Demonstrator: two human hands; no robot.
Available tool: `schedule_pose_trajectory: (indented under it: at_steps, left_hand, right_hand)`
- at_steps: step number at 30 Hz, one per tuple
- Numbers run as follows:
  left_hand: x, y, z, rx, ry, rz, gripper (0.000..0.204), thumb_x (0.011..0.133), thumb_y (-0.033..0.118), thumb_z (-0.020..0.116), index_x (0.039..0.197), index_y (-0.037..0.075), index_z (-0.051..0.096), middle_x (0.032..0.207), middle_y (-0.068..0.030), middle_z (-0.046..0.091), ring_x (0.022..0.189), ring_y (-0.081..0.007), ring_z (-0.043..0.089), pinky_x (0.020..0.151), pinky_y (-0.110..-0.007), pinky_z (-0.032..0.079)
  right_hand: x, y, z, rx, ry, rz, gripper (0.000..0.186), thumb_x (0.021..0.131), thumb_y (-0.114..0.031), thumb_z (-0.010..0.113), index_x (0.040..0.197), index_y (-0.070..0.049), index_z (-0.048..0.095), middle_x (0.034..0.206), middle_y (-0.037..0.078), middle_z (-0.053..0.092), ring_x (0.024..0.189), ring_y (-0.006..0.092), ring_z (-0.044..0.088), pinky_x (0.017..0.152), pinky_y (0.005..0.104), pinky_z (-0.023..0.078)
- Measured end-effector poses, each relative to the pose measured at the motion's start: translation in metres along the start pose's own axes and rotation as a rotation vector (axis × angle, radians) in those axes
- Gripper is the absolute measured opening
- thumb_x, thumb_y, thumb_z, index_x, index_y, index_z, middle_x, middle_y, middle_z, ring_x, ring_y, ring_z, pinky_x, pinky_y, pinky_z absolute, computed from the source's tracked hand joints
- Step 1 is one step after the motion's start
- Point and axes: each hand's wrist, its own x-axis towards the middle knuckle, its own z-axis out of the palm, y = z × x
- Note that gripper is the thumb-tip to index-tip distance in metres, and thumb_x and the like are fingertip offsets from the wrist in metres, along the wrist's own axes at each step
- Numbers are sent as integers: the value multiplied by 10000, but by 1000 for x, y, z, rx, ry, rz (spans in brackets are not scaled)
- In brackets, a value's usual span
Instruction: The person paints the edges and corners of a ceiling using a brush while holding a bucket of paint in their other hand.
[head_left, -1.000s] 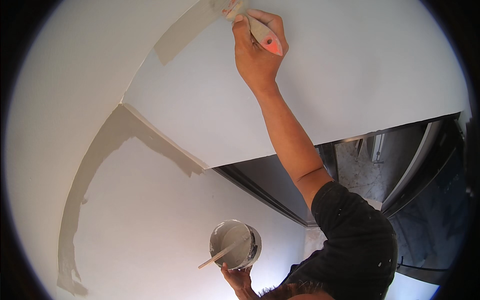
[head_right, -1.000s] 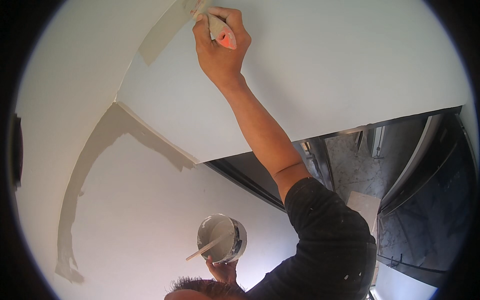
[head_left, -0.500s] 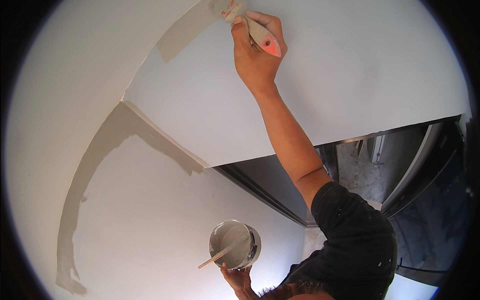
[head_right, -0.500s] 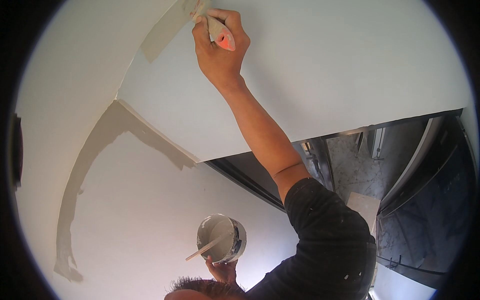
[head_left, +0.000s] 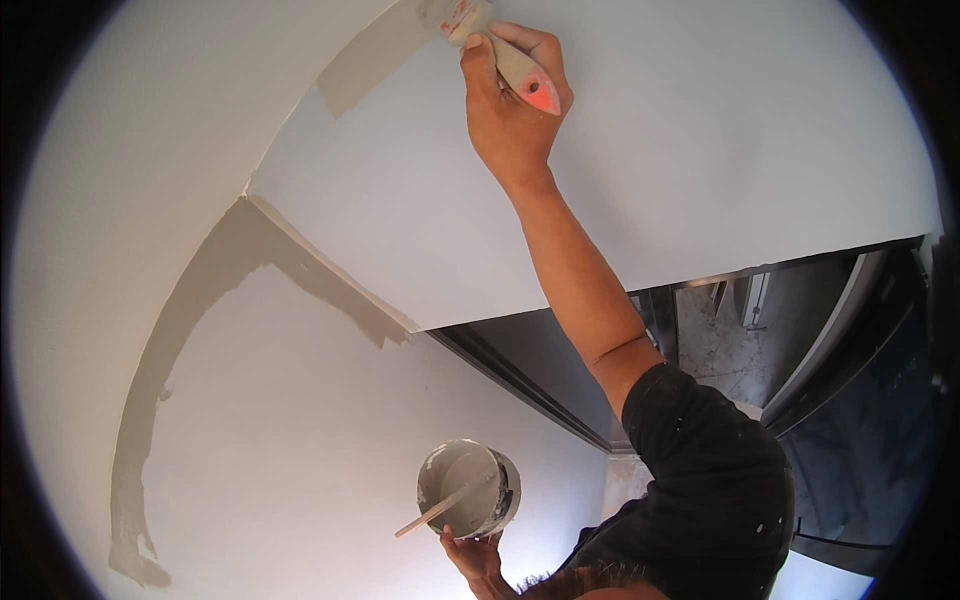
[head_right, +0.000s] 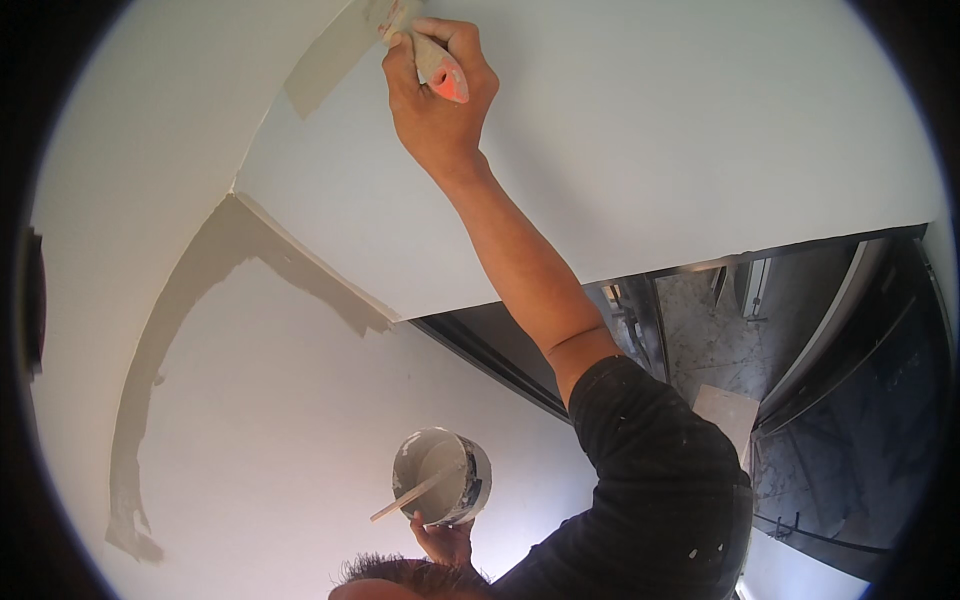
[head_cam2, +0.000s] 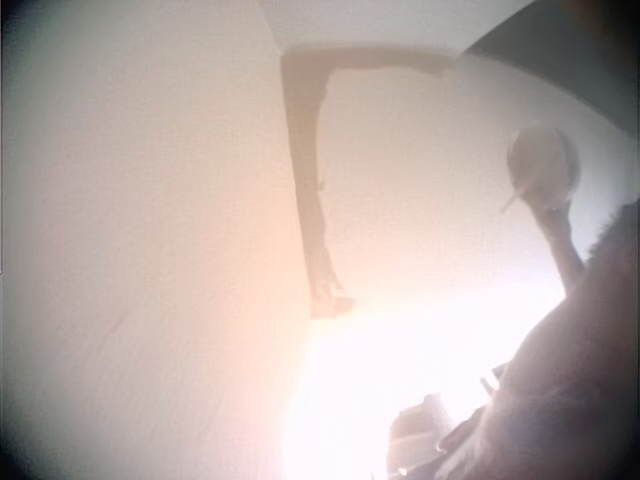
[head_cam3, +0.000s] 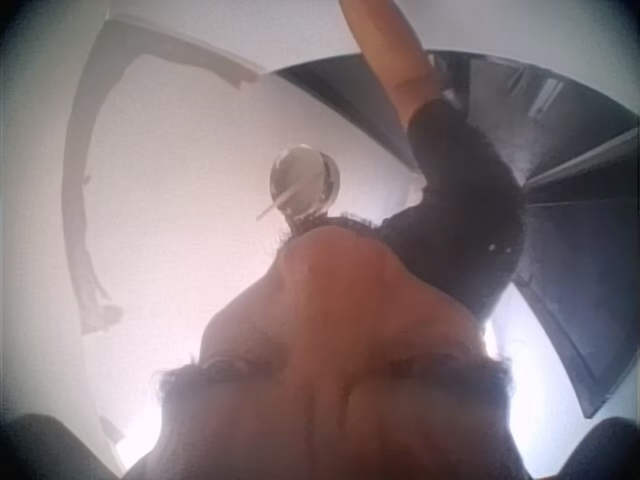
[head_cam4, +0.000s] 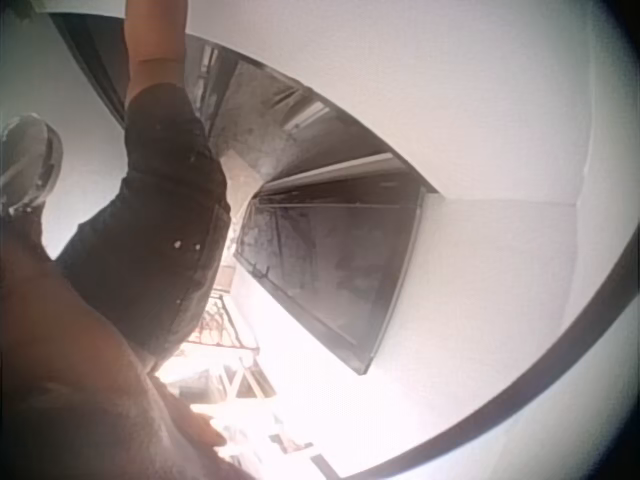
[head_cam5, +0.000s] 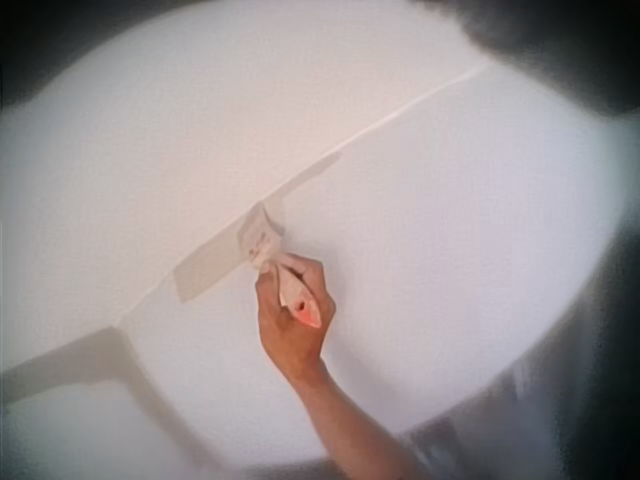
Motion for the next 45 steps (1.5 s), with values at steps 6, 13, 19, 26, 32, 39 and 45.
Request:
schedule_pose_trajectory:
  at_steps: [6, 13, 19, 26, 32, 39, 45]
  left_hand:
    - [1, -2, -3, -13, 20, 11, 768, 853, 460, 712, 1445, 39, 463, 1388, -185, 581, 1169, -373, 645, 880, -549, 616]
    - [-1, -2, 3, -16, 29, 18, 776, 851, 461, 715, 1449, 39, 458, 1390, -189, 579, 1169, -373, 646, 870, -550, 622]
    - [-1, -2, 2, 4, 20, 15, 790, 853, 474, 707, 1466, 53, 441, 1412, -184, 559, 1203, -377, 624, 881, -558, 617]
    - [2, -3, -1, 3, 26, 12, 831, 841, 490, 710, 1487, 59, 414, 1434, -182, 540, 1220, -382, 613, 884, -560, 612]
    - [-3, 0, 8, 6, 25, 12, 778, 854, 483, 702, 1455, 51, 462, 1401, -168, 576, 1217, -368, 618, 879, -551, 610]
    - [-1, -1, 9, 24, 49, 7, 740, 858, 499, 696, 1418, 55, 505, 1387, -161, 587, 1194, -360, 625, 918, -556, 588]
    - [9, 0, -14, 70, 40, -43, 826, 861, 539, 628, 1534, 137, 366, 1504, -154, 458, 1289, -398, 540, 891, -578, 573]
  right_hand:
    - [-4, -5, -1, 10, -43, 116, 219, 937, -127, 730, 1043, 10, 596, 803, 31, 666, 686, 57, 598, 618, 230, 501]
    - [-5, -2, 2, -20, -43, 104, 214, 940, -136, 728, 1041, 7, 604, 809, 29, 665, 676, 57, 592, 610, 233, 495]
    - [-6, 7, 7, -16, -15, 13, 165, 885, -13, 697, 979, -25, 562, 688, 18, 615, 571, 64, 561, 506, 249, 451]
    - [-10, 2, 6, -3, -51, 119, 176, 931, -125, 724, 997, 3, 623, 859, 20, 659, 669, 62, 587, 588, 239, 483]
    - [-14, 7, 11, -2, -44, 56, 150, 901, -45, 698, 989, -21, 580, 728, 18, 619, 590, 70, 565, 519, 251, 459]
    - [-20, 3, 10, 69, -131, 174, 140, 903, -41, 696, 996, -21, 593, 731, 24, 625, 576, 73, 569, 501, 257, 455]
    - [-10, -8, -5, 48, -62, 93, 126, 908, -20, 691, 1011, -14, 618, 772, 33, 647, 621, 81, 595, 541, 255, 477]
